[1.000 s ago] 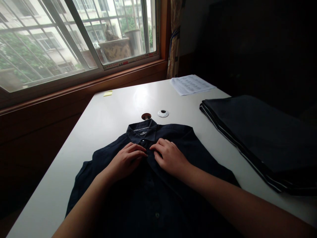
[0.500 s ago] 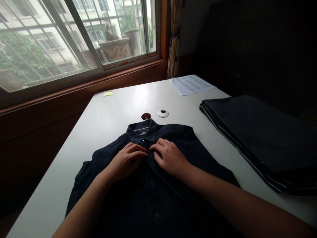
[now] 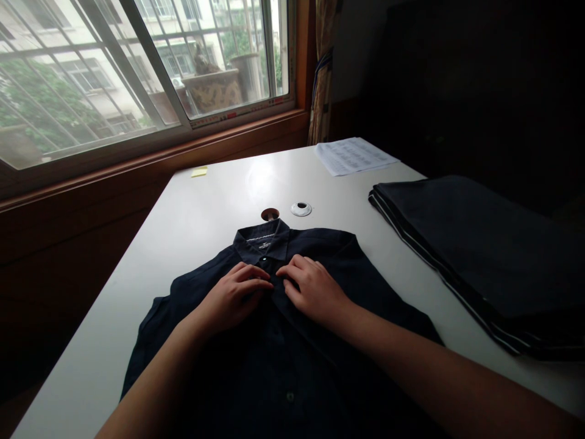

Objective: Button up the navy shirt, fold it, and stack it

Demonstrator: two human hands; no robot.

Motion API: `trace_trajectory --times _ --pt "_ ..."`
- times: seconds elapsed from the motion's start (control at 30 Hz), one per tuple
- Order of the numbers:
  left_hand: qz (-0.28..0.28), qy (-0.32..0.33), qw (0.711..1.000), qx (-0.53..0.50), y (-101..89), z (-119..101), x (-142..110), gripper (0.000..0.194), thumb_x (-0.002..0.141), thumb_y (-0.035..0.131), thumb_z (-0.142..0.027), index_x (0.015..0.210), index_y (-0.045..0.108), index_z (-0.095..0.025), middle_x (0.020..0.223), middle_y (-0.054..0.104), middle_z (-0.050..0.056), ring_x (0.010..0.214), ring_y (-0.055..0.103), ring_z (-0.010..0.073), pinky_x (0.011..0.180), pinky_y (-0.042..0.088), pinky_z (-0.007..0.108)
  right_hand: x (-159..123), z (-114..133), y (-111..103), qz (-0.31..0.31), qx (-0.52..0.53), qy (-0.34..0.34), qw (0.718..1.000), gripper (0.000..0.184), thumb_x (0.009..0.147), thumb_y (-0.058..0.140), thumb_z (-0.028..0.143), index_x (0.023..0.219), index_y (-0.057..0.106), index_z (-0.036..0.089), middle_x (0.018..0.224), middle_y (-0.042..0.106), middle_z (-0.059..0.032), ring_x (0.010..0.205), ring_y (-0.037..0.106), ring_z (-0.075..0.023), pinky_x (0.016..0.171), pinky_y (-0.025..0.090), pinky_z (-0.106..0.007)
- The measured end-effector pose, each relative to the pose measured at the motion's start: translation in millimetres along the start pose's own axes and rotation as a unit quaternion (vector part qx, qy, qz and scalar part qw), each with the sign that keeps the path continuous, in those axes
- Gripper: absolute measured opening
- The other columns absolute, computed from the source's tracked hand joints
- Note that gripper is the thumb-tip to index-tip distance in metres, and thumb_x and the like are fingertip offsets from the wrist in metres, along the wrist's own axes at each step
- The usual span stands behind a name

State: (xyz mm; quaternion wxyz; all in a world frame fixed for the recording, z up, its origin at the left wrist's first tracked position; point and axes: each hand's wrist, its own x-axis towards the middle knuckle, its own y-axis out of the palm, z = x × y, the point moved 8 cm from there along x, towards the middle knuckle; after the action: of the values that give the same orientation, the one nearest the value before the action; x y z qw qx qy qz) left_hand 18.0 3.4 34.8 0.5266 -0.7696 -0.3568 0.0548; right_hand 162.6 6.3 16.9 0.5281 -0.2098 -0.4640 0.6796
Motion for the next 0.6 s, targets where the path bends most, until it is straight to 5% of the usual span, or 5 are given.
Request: trace_trajectory --times 0.6 --pt "0.023 -0.009 1.000 -0.005 -0.1 -3.6 -0.3 0.028 0.093 0.056 -0.013 0.111 0.071 -0.026 0.121 0.063 0.009 0.109 0.055 0.0239 0.092 0.051 0.040 0.1 1.2 -1.5 0.003 0.006 0.000 1.000 0.020 0.092 0.059 0.018 0.109 0.070 0.022 0.102 0.062 -0.0047 0.101 0.057 -0.0208 0.087 0.041 -0.033"
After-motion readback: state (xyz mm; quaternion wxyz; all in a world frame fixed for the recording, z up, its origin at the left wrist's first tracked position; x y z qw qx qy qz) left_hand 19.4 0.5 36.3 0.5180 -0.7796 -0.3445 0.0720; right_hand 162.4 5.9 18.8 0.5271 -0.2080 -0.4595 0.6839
